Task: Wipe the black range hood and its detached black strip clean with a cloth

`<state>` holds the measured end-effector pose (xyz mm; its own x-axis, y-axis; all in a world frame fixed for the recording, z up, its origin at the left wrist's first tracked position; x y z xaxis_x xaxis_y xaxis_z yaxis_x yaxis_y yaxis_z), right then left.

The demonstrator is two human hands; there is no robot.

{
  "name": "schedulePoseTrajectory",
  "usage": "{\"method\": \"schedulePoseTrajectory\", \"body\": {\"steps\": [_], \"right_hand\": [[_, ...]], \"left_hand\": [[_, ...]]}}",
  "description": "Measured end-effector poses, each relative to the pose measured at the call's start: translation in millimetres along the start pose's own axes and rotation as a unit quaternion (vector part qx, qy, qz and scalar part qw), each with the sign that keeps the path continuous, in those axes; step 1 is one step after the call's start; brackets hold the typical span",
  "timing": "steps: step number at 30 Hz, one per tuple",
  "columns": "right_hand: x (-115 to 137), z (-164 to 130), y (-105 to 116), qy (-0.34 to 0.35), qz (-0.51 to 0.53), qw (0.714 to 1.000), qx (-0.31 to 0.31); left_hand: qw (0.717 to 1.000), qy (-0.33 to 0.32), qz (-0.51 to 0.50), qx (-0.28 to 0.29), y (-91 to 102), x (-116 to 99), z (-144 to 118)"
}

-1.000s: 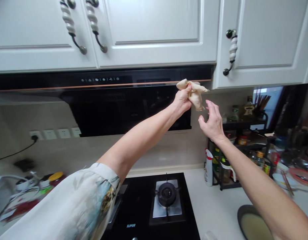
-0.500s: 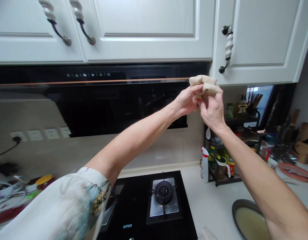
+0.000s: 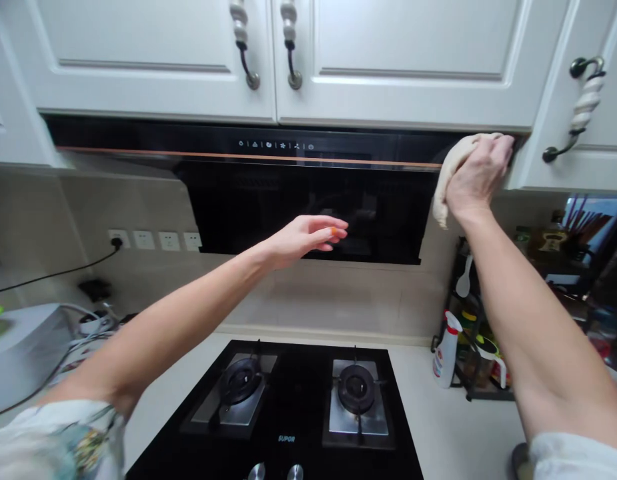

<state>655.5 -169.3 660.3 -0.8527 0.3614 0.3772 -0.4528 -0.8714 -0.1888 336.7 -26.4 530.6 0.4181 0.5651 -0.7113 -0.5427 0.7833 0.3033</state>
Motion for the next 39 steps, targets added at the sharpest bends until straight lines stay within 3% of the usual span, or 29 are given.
{"method": "schedulePoseTrajectory", "body": {"steps": [3, 6, 10, 14, 18, 21, 24, 27, 29, 31, 33, 36, 39], "right_hand": [[61, -25, 9, 0.003, -0.035, 0.997, 0.064], [128, -58, 22, 0.046, -0.017, 0.992, 0.118], [194, -95, 23, 0.134, 0.043, 0.975, 0.17], [219, -115, 19, 0.228, 0.086, 0.947, 0.211], [196, -111, 25, 0.268, 0.08, 0.933, 0.225], [159, -99, 33, 0.237, 0.061, 0.945, 0.215], [124, -87, 39, 0.185, 0.044, 0.961, 0.201], [100, -77, 45, 0.132, 0.039, 0.971, 0.194], [86, -73, 47, 0.097, 0.046, 0.975, 0.194], [69, -69, 47, 0.056, 0.059, 0.977, 0.198], [45, -63, 46, -0.002, 0.062, 0.981, 0.184], [6, -53, 43, -0.071, 0.036, 0.985, 0.152], [-20, -45, 39, -0.078, 0.026, 0.985, 0.152]], "left_hand": [[0.996, 0.06, -0.028, -0.067, 53.3, 15, -48], [0.984, 0.098, -0.074, -0.13, 84.5, 31, -90], [0.966, 0.134, -0.146, -0.168, 89.0, 55, -141], [0.941, 0.172, -0.21, -0.201, 79.1, 84, -193], [0.919, 0.203, -0.224, -0.254, 81.7, 107, -240], [0.919, 0.216, -0.17, -0.283, 94.2, 107, -259], [0.938, 0.187, -0.042, -0.288, 115.3, 88, -255], [0.934, 0.093, 0.164, -0.302, 146.8, 48, -232], [0.884, 0.007, 0.343, -0.318, 169.3, 12, -210], [0.806, -0.08, 0.501, -0.304, 186.3, -25, -184], [0.741, -0.137, 0.584, -0.302, 202.2, -59, -159], [0.703, -0.154, 0.626, -0.3, 225.7, -100, -123], [0.701, -0.149, 0.639, -0.281, 242.1, -120, -94]]}}
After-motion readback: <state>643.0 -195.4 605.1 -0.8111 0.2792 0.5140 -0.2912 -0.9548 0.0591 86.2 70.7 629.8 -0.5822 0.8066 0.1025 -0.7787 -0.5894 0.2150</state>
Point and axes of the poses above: each hand's wrist, its own z-axis towards the middle knuckle, its own y-axis out of the back of the hand, x = y × z, the point moved 5 cm from there along z, towards the middle knuckle, and after that the axes turned 10 degrees about -y, right-handed, at the moved point
